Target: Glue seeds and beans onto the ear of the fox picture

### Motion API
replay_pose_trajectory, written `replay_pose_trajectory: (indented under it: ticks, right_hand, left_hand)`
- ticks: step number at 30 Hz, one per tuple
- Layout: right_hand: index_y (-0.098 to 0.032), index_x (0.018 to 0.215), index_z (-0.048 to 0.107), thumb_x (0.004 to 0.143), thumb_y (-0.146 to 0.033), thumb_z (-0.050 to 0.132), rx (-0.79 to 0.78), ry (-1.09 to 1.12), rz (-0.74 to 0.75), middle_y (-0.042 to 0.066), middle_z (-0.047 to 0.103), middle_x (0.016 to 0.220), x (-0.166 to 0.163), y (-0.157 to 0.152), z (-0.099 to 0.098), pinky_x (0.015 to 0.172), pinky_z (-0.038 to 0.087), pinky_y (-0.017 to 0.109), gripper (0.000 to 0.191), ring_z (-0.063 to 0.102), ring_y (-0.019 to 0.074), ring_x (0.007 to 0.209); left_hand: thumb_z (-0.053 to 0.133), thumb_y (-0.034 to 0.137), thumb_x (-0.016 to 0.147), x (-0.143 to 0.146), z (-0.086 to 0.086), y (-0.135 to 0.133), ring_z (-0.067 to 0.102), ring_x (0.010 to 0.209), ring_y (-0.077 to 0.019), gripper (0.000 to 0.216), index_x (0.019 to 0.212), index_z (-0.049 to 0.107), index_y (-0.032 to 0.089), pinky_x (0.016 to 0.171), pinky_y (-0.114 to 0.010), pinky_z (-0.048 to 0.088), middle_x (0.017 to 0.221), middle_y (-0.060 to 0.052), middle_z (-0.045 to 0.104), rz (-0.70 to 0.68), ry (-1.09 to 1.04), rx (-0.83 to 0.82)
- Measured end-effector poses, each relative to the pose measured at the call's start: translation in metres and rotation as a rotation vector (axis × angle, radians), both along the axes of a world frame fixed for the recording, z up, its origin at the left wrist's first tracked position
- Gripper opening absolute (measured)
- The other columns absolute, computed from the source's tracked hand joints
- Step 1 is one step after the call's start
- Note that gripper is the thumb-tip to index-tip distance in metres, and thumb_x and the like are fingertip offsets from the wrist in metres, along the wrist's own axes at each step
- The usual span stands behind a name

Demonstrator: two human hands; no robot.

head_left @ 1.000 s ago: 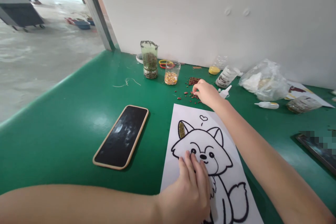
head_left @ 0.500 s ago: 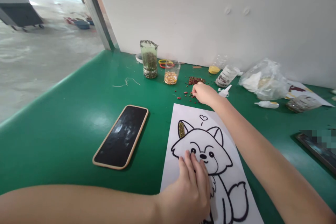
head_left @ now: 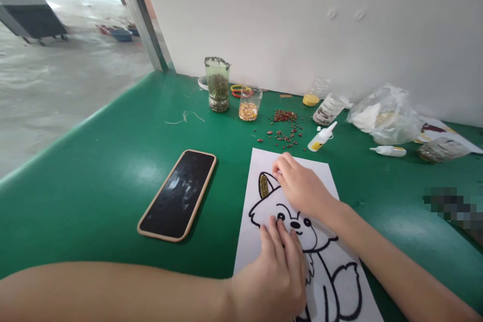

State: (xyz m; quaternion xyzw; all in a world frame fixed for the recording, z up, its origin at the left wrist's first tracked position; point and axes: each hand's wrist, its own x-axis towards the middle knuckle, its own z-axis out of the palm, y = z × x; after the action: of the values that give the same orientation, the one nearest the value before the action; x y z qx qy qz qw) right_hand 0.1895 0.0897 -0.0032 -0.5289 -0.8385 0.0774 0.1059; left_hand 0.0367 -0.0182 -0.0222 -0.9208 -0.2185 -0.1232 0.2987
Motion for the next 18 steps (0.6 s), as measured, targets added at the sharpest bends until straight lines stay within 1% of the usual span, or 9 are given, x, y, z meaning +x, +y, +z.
replay_pose_trajectory:
  ticks: [1, 3, 7, 13, 16, 18]
  right_hand:
    - [-0.019, 0.085, 0.046, 0.090, -0.014, 0.036, 0.001, 0.021, 0.029, 0.005, 0.053, 0.090, 0.000, -0.010, -0.004, 0.061, 0.037, 0.030, 0.012, 0.051, 0.0175, 0.074]
    - [-0.019, 0.083, 0.046, 0.089, -0.013, 0.038, -0.001, 0.079, 0.040, 0.005, 0.054, 0.088, 0.003, -0.020, -0.011, 0.067, 0.039, 0.031, 0.012, 0.050, 0.0180, 0.077]
    - [-0.019, 0.082, 0.049, 0.088, -0.013, 0.044, -0.071, 0.213, 0.061, 0.004, 0.056, 0.088, 0.010, -0.020, -0.011, 0.073, 0.040, 0.032, 0.011, 0.051, 0.0173, 0.080]
    - [-0.021, 0.088, 0.055, 0.087, -0.013, 0.048, -0.195, 0.361, 0.133, 0.003, 0.057, 0.091, 0.020, -0.016, -0.005, 0.074, 0.042, 0.029, 0.011, 0.053, 0.0153, 0.084]
    - [-0.022, 0.090, 0.057, 0.086, -0.013, 0.049, -0.234, 0.400, 0.140, 0.003, 0.057, 0.092, 0.024, -0.015, -0.006, 0.070, 0.043, 0.027, 0.012, 0.054, 0.0137, 0.081]
    - [-0.022, 0.089, 0.058, 0.086, -0.014, 0.050, -0.232, 0.416, 0.134, 0.002, 0.057, 0.091, 0.024, -0.015, -0.007, 0.067, 0.043, 0.026, 0.011, 0.053, 0.0132, 0.078]
  left_hand:
    - [0.032, 0.019, 0.086, 0.000, -0.001, 0.000, 0.065, 0.093, -0.0358, 0.043, 0.114, 0.057, -0.001, 0.070, -0.047, 0.050, 0.103, -0.022, 0.065, 0.003, -0.005, -0.006]
    - [0.032, 0.019, 0.086, 0.001, -0.002, 0.000, 0.065, 0.093, -0.0360, 0.043, 0.113, 0.058, -0.001, 0.069, -0.047, 0.050, 0.102, -0.022, 0.066, 0.004, -0.016, -0.013]
    - [0.032, 0.019, 0.086, 0.001, -0.003, 0.002, 0.065, 0.091, -0.0353, 0.042, 0.112, 0.059, 0.000, 0.069, -0.046, 0.051, 0.101, -0.021, 0.066, -0.005, -0.031, 0.008]
    - [0.034, 0.019, 0.085, 0.001, -0.003, 0.002, 0.065, 0.091, -0.0354, 0.042, 0.113, 0.059, 0.000, 0.069, -0.046, 0.051, 0.101, -0.021, 0.066, -0.008, -0.024, 0.009]
    - [0.034, 0.019, 0.086, 0.000, -0.002, 0.001, 0.065, 0.091, -0.0354, 0.042, 0.114, 0.058, -0.001, 0.069, -0.046, 0.051, 0.102, -0.021, 0.066, -0.011, -0.013, 0.006]
    - [0.034, 0.019, 0.086, 0.000, -0.001, 0.001, 0.065, 0.092, -0.0354, 0.042, 0.114, 0.058, -0.001, 0.069, -0.046, 0.051, 0.102, -0.021, 0.066, -0.007, -0.013, 0.007]
